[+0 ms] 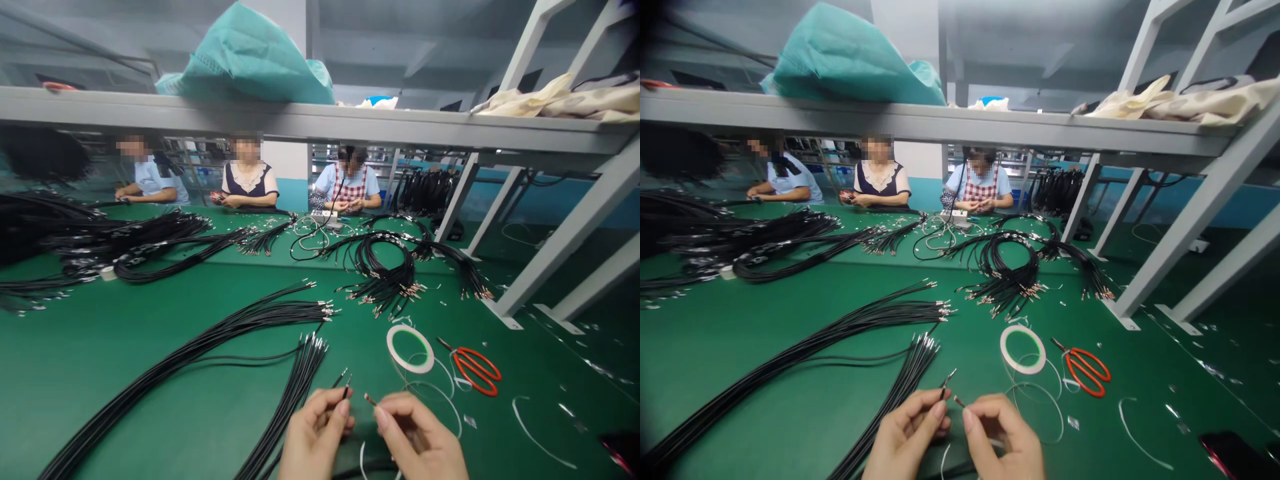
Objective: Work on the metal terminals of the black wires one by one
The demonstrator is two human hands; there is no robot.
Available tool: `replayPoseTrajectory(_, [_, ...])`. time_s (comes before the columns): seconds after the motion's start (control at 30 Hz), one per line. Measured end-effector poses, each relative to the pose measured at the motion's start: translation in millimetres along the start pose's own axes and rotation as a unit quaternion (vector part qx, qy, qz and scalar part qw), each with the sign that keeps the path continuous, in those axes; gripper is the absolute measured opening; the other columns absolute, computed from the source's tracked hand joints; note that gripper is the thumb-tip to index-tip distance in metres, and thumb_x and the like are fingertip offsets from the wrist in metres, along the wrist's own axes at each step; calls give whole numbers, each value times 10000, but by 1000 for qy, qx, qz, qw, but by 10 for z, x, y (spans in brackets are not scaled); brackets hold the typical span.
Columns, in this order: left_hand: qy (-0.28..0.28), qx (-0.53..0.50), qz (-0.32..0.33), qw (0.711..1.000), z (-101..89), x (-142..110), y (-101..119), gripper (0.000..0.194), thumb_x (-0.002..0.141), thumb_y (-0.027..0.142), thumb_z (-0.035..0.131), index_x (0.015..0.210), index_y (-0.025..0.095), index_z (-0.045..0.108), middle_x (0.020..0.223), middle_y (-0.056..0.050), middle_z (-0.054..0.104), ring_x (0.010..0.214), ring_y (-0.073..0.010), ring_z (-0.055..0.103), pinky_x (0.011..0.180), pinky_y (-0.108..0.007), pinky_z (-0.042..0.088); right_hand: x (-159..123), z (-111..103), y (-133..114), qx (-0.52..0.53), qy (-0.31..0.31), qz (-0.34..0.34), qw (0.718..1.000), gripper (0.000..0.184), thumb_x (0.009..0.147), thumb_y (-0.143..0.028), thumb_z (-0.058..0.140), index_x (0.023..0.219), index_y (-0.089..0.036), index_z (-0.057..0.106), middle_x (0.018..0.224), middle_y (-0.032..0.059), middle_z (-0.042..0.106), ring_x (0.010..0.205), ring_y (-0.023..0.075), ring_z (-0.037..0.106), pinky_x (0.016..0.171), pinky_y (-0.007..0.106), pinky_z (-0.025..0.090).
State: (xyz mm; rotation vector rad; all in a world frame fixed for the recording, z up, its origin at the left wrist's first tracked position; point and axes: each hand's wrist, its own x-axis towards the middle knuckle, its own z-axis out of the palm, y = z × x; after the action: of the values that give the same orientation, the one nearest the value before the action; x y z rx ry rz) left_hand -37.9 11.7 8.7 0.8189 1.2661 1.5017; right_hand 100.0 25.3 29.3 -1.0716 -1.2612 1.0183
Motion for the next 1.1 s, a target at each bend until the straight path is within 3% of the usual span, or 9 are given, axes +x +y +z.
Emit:
replayPoseTrajectory(0.1, [-25,45,43,998,3,-57,129,258,718,377,772,864,164,780,766,-25,625,667,-162,658,647,-259,567,14,-64,-54,-48,-56,-41,996,188,803,-346,689,696,-193,713,876,100,704,841,231,696,684,246,578])
replayPoseTrajectory(0.3, [-35,135,109,984,4,-160,114,177,830,279,671,962,179,732,832,-32,634,731,-163,664,639,-232,570,-35,-88,-103,-67,-96,-5,993,173,858,-305,633,749,-190,704,1033,135,696,997,262,676,817,316,566])
replayPoseTrajectory(0.47, [-13,182,151,972,11,-204,53,189,844,217,656,1032,205,645,863,-28,692,776,-166,687,691,-238,583,-85,-59,-85,-35,-102,19,994,167,867,-301,630,762,-185,687,1007,128,707,1000,253,681,818,302,570])
replayPoseTrajectory(0.8, [-35,240,269,932,0,-218,24,282,870,98,607,1105,251,635,949,-22,686,831,-159,683,726,-235,579,-87,-25,-97,-1,-86,55,995,179,875,-319,629,768,-178,649,956,96,719,839,197,711,740,266,583])
replayPoseTrajectory(1.1, [-63,251,308,915,6,-216,110,366,871,63,588,1173,259,654,910,-36,692,776,-156,660,691,-235,554,-82,-36,-83,7,-87,60,994,162,873,-312,633,779,-181,647,954,93,727,802,191,710,719,274,585])
